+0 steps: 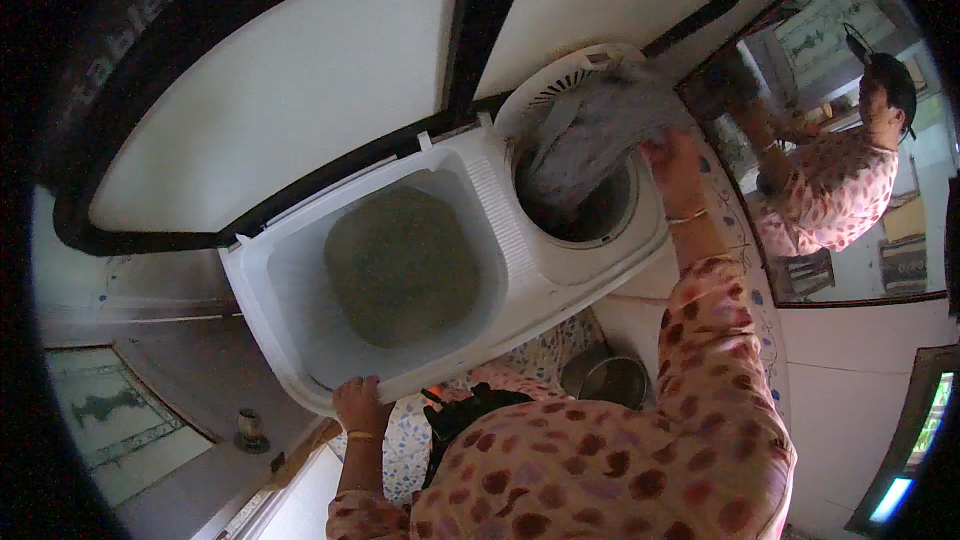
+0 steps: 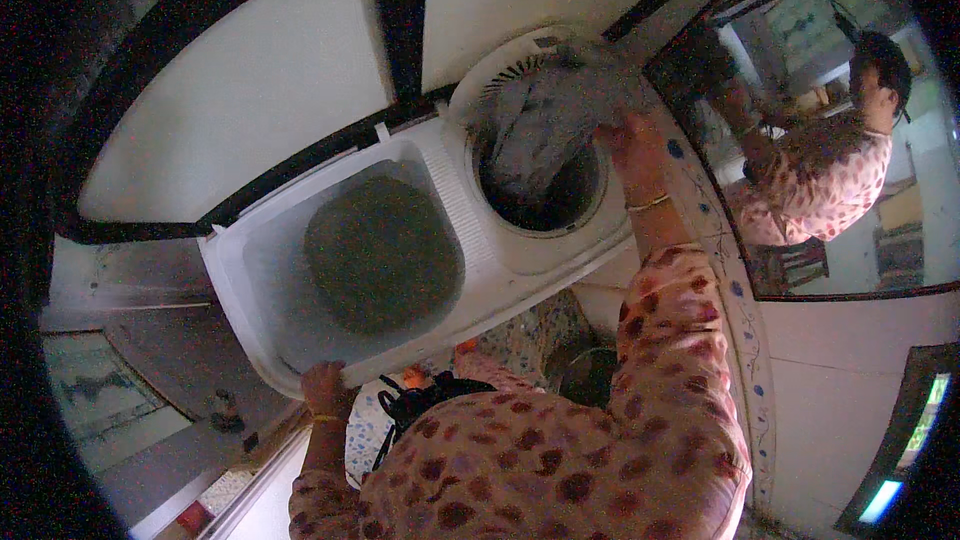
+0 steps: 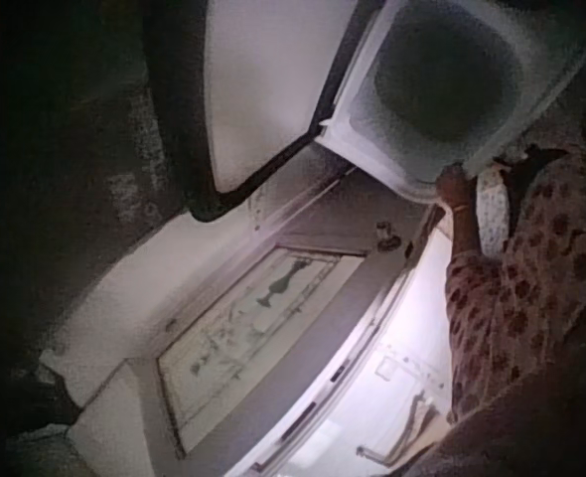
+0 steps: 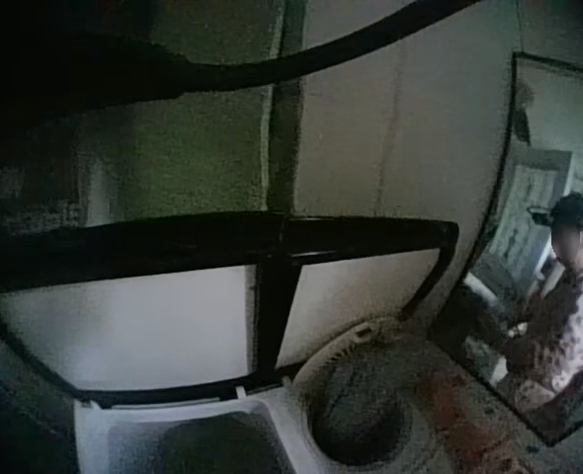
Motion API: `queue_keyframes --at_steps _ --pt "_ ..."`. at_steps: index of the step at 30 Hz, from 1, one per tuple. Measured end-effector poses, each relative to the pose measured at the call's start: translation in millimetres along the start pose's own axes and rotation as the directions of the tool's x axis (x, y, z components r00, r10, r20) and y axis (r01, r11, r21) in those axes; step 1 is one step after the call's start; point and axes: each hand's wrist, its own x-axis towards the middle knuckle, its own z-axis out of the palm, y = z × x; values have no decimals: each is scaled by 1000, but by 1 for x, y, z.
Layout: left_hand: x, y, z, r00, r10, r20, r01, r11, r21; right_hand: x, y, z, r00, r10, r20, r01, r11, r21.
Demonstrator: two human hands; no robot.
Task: The person cleans the bathroom floor using a pink brush and a cleaning agent from a white bag. They then walk to the kitchen and return to the bathroom to load wet clothes into a top-loading washing machine.
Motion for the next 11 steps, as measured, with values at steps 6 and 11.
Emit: queue_keyframes --at_steps 6,11 --pt "1 0 0 1000 -23 9 22 1000 22 10 26 -35 876 -308 372 391 -2 -921" --pt "3 3 -7 998 -26 55 20 994 111 -7 -128 154 239 -576 782 815 -319 -484"
